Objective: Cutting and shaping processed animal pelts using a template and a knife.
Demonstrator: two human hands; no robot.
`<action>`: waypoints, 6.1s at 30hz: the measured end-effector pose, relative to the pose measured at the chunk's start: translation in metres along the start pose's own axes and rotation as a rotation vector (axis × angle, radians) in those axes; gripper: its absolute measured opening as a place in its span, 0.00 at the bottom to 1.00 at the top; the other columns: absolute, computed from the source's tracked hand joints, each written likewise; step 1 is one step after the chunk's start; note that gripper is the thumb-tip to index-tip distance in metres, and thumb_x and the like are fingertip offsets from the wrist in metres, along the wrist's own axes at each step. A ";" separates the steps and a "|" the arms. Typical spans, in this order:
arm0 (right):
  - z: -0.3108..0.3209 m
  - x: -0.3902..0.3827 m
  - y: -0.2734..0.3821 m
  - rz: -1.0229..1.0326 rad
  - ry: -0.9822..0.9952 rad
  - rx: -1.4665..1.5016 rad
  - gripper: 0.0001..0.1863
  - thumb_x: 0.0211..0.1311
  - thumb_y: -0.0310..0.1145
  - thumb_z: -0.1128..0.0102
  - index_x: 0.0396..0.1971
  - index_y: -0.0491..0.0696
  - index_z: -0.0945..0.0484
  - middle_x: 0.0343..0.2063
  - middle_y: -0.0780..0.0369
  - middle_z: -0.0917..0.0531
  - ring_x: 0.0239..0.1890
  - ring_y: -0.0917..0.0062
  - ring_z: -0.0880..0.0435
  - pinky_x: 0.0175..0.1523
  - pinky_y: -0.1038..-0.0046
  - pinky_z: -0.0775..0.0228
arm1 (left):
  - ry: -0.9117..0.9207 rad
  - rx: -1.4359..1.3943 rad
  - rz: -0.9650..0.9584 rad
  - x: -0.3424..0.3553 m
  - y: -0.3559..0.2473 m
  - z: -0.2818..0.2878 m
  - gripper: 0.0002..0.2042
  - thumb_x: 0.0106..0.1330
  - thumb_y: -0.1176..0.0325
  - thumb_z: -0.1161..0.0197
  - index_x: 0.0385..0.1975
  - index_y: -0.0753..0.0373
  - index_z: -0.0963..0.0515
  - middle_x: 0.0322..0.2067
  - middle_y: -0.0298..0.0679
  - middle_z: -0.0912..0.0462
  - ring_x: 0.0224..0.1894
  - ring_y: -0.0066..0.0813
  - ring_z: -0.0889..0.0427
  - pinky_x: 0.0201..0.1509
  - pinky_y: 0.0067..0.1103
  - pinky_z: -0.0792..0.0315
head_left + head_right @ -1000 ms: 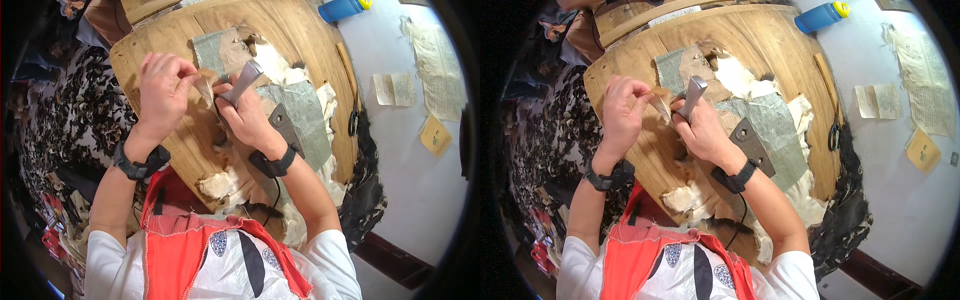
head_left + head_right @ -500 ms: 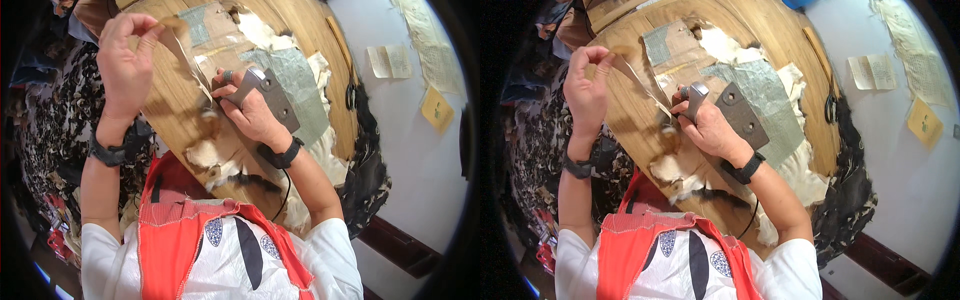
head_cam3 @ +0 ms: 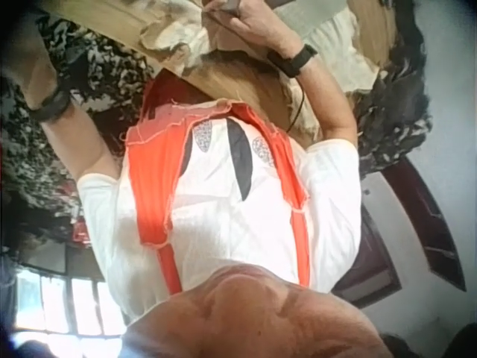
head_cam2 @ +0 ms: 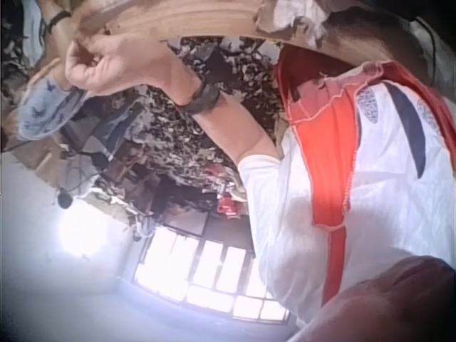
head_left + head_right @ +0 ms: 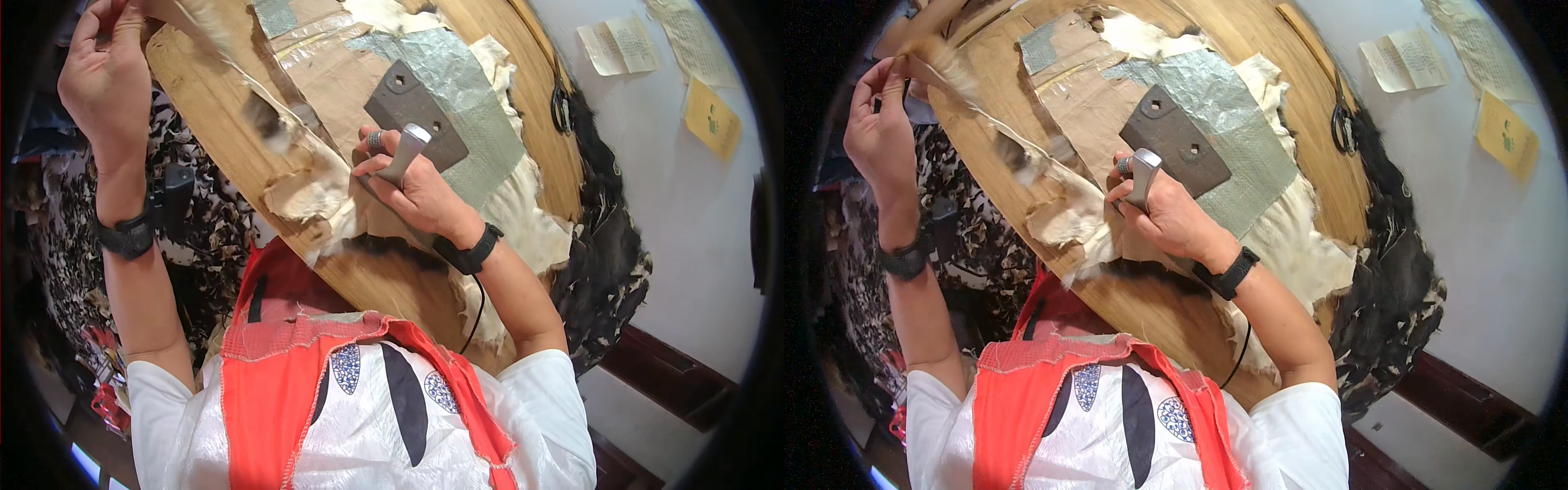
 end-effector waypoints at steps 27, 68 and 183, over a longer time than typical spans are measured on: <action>-0.001 -0.013 -0.010 -0.038 -0.091 -0.114 0.11 0.70 0.37 0.47 0.45 0.51 0.18 0.29 0.53 0.16 0.33 0.56 0.16 0.39 0.60 0.25 | 0.717 -0.073 -0.143 -0.184 -0.087 -0.070 0.07 0.54 0.73 0.31 0.28 0.62 0.23 0.28 0.40 0.25 0.35 0.41 0.26 0.44 0.30 0.34; 0.057 -0.220 0.037 -0.670 -0.821 0.474 0.27 0.68 0.40 0.37 0.10 0.44 0.28 0.08 0.72 0.31 0.14 0.88 0.36 0.19 0.74 0.45 | 1.994 -0.694 0.204 -0.303 -0.229 -0.134 0.23 0.66 0.61 0.30 0.58 0.64 0.25 0.29 0.32 0.21 0.31 0.19 0.25 0.36 0.22 0.29; 0.044 -0.236 -0.009 -0.993 -0.907 0.009 0.20 0.57 0.43 0.29 0.43 0.44 0.18 0.33 0.52 0.13 0.37 0.58 0.14 0.42 0.60 0.24 | 0.867 0.036 -0.499 0.003 -0.086 -0.362 0.11 0.69 0.60 0.45 0.39 0.59 0.20 0.36 0.53 0.17 0.39 0.56 0.17 0.41 0.44 0.24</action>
Point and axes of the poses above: each hand's wrist, its own x-axis towards the middle knuckle, its own z-axis out of the back of the hand, y = z × x, the point moved 8 cm from there along x, towards the middle knuckle
